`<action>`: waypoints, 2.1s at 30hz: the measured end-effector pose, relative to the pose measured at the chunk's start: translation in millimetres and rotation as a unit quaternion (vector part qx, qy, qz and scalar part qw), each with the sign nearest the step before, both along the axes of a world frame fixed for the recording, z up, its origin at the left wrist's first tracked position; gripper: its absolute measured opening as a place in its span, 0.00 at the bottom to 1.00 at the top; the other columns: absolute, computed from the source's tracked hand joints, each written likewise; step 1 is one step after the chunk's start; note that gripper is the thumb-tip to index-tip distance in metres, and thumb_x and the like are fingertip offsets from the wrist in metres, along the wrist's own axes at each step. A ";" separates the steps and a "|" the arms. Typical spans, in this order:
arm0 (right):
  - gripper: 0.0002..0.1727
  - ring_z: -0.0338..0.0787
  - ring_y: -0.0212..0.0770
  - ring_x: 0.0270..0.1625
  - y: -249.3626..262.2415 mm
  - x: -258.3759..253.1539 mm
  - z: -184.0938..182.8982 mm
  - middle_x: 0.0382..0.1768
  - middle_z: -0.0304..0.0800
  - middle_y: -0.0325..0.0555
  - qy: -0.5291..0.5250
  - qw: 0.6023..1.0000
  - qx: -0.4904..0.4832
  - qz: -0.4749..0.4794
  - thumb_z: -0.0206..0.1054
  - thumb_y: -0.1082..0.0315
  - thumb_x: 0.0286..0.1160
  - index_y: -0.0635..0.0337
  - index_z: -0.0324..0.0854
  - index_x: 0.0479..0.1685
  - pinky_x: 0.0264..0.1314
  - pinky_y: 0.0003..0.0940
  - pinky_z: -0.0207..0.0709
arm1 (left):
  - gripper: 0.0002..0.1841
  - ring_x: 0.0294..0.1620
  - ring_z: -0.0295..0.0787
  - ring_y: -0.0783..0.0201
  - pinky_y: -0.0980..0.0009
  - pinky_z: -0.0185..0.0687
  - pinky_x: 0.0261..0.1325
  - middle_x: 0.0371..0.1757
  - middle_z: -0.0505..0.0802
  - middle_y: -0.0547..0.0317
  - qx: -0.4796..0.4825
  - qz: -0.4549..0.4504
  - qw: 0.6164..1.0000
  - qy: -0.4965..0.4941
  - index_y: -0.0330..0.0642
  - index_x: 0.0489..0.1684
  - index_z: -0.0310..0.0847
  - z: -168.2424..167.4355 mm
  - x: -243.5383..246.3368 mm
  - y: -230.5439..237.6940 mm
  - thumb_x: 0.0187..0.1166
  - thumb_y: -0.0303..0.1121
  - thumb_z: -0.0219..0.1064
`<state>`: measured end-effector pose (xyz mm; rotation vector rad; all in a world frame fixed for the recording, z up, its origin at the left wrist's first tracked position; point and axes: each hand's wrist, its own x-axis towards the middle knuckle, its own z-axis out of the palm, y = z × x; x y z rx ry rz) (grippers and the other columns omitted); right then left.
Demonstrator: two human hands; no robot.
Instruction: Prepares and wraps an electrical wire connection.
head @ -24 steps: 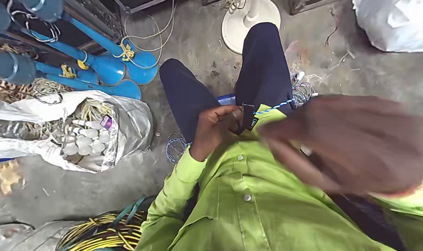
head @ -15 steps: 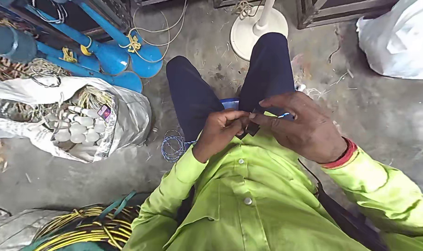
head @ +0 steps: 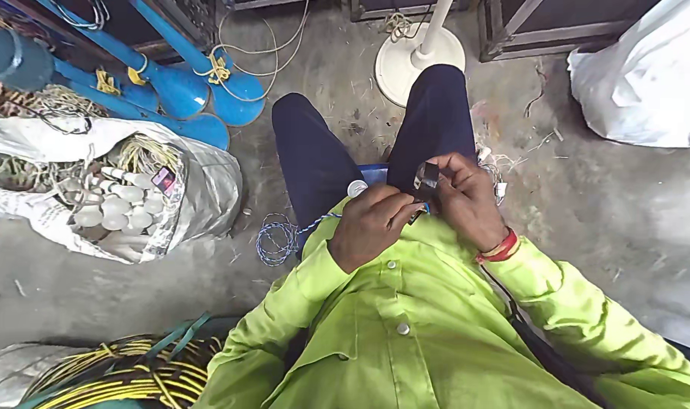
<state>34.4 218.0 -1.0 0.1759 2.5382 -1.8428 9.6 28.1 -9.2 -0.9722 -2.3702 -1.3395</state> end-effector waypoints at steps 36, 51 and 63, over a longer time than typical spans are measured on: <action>0.13 0.88 0.29 0.42 -37.9 6.5 -3.3 0.44 0.90 0.40 0.100 0.986 -0.129 -0.031 0.59 0.76 0.78 0.62 0.85 0.55 0.44 0.26 0.85 | 0.04 0.44 0.92 0.63 0.70 0.90 0.51 0.39 0.93 0.50 0.104 0.050 0.987 0.113 0.34 0.40 0.93 -5.0 -2.4 0.6 0.75 0.25 0.75; 0.19 0.89 0.30 0.38 -53.6 2.5 15.9 0.40 0.92 0.43 0.015 0.969 -0.231 -0.089 0.66 0.83 0.70 0.65 0.80 0.60 0.39 0.25 0.84 | 0.06 0.48 0.91 0.66 0.74 0.88 0.55 0.44 0.92 0.50 0.100 0.074 0.984 0.129 0.33 0.42 0.92 0.2 -14.7 -2.9 0.78 0.27 0.73; 0.13 0.89 0.36 0.60 -29.9 5.2 -3.9 0.62 0.89 0.47 -0.004 0.977 -0.210 -0.022 0.67 0.80 0.70 0.62 0.93 0.48 0.56 0.31 0.87 | 0.08 0.55 0.89 0.69 0.74 0.91 0.53 0.63 0.88 0.57 0.181 0.009 0.966 -0.186 0.37 0.48 0.94 -3.2 -26.4 -15.2 0.74 0.26 0.76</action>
